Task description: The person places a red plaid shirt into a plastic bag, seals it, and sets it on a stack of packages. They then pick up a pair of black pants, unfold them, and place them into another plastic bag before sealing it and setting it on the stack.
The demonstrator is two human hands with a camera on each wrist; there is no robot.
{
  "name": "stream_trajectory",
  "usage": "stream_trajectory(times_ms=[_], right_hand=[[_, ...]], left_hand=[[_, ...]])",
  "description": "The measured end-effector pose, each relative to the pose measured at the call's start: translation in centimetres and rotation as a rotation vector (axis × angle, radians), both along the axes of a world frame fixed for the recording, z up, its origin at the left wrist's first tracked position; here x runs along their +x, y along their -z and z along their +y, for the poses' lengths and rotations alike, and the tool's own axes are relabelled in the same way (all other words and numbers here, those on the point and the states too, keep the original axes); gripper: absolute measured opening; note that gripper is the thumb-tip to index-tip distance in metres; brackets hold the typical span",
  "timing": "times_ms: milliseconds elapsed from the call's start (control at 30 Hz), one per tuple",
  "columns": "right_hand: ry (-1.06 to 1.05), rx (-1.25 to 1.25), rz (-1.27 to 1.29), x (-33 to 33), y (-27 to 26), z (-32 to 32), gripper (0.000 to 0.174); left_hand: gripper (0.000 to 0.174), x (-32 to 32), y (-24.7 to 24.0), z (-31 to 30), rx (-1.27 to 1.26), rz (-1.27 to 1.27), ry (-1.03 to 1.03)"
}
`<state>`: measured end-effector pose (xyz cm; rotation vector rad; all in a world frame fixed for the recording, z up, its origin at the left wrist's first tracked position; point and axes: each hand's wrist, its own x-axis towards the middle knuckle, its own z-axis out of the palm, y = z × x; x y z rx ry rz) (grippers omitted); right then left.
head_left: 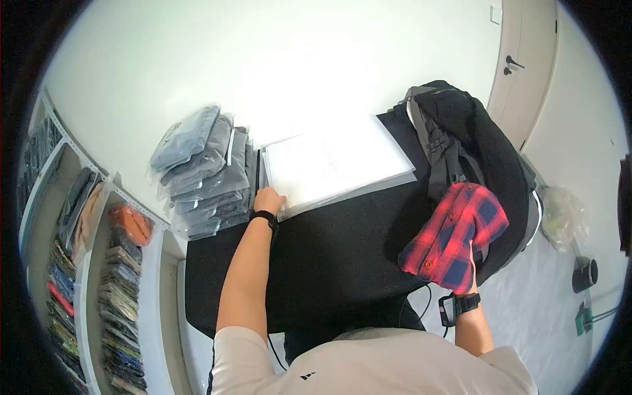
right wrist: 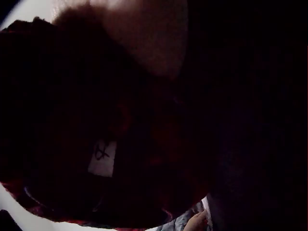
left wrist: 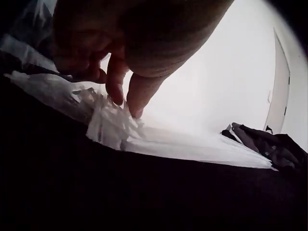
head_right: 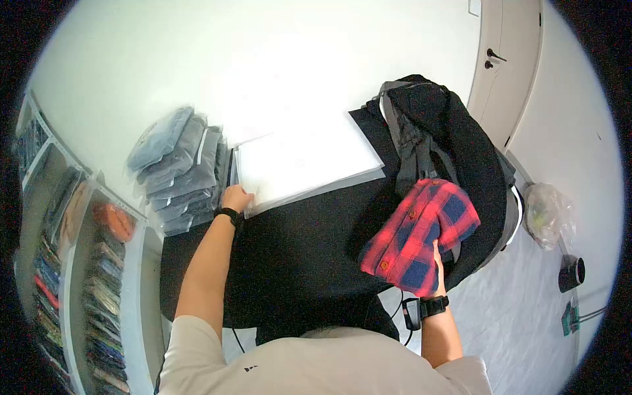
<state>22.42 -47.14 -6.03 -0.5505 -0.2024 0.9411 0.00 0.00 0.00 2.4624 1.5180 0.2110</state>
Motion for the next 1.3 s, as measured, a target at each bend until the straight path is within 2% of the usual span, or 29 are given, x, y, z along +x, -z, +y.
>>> stream_trajectory(times_ms=[100, 167, 200, 333, 400, 467, 500, 533, 567, 600, 633, 700, 733, 767, 833, 967, 1100, 1167, 1233, 1300], right_hand=[[0.072, -0.004, -0.029, 0.0, -1.5, 0.8, 0.062], [0.070, 0.008, -0.024, -0.2, -1.6, 0.5, 0.062], [0.070, 0.020, -0.012, -0.6, -1.6, 0.7, 0.062], [0.066, 0.045, 0.016, -0.6, -1.6, 0.1, 0.062], [0.061, 0.056, 0.028, -0.9, -1.6, -0.1, 0.061], [0.061, 0.069, 0.040, -0.7, -1.8, -0.3, 0.061], [0.062, 0.077, 0.046, -0.8, -1.8, -0.5, 0.061], [0.067, 0.085, 0.052, -0.7, -2.1, -0.1, 0.061], [0.070, 0.088, 0.058, -1.3, -2.2, -0.1, 0.061], [0.071, 0.089, 0.065, -1.4, -2.6, 0.4, 0.061], [0.070, 0.091, 0.074, -1.5, -2.7, 0.3, 0.061], [0.063, 0.093, 0.086, -1.8, -3.0, 0.3, 0.061], [0.061, 0.093, 0.091, -1.9, -3.0, 0.0, 0.061], [0.059, 0.093, 0.095, -2.0, -3.2, -0.1, 0.061], [0.060, 0.102, 0.101, -2.0, -3.6, -0.4, 0.060], [0.106, 0.059, 0.046, -2.1, -4.7, -1.4, 0.060], [0.217, -0.016, -0.018, -3.2, -7.2, -2.1, 0.061], [0.297, -0.082, -0.077, -3.1, -7.5, -2.9, 0.060], [0.261, -0.052, -0.059, -3.2, -8.0, -3.6, 0.060], [0.225, -0.020, -0.035, -3.2, -8.2, -3.9, 0.059]], left_hand=[[0.028, 0.7, 0.6, 0.2, 0.072, -0.001, 0.052], [0.026, 1.2, 1.4, -0.5, 0.365, -0.140, 0.044], [0.026, 1.0, 0.3, -1.3, 0.400, -0.167, 0.049], [0.027, 0.6, -3.5, -4.2, 0.262, -0.249, -0.058], [0.030, 0.2, -4.3, -5.1, 0.045, -0.339, -0.072], [0.035, -0.2, -2.1, -6.6, -0.205, -0.660, 0.080], [0.039, -0.6, -1.7, -8.3, -0.130, -0.429, 0.383], [0.039, -0.5, -5.7, -13.1, -0.497, -0.394, 0.512], [0.037, -1.0, -7.5, -16.2, -0.868, -0.330, 0.602], [0.034, -1.6, -9.0, -18.4, -1.036, -0.327, 0.696], [0.033, -2.3, -9.8, -18.8, -1.079, -0.298, 0.784], [0.030, -2.3, -10.2, -17.6, -0.934, -0.208, 0.664], [0.029, -2.3, -8.5, -16.0, -0.802, -0.274, 0.635], [0.027, -2.6, -6.3, -14.7, -0.519, -0.339, 0.693], [0.030, -2.9, -5.7, -14.5, -0.071, -0.248, 0.911], [0.032, -3.1, -2.8, -14.7, 0.043, -0.153, 0.993], [0.027, -2.8, -2.6, -14.2, 0.076, -0.077, 0.912], [0.019, -2.7, -2.3, -13.6, 0.056, -0.077, 0.872], [0.014, -2.4, -2.2, -13.6, 0.129, -0.075, 0.903], [0.013, -2.0, -2.2, -14.2, 0.305, 0.099, 0.843]])
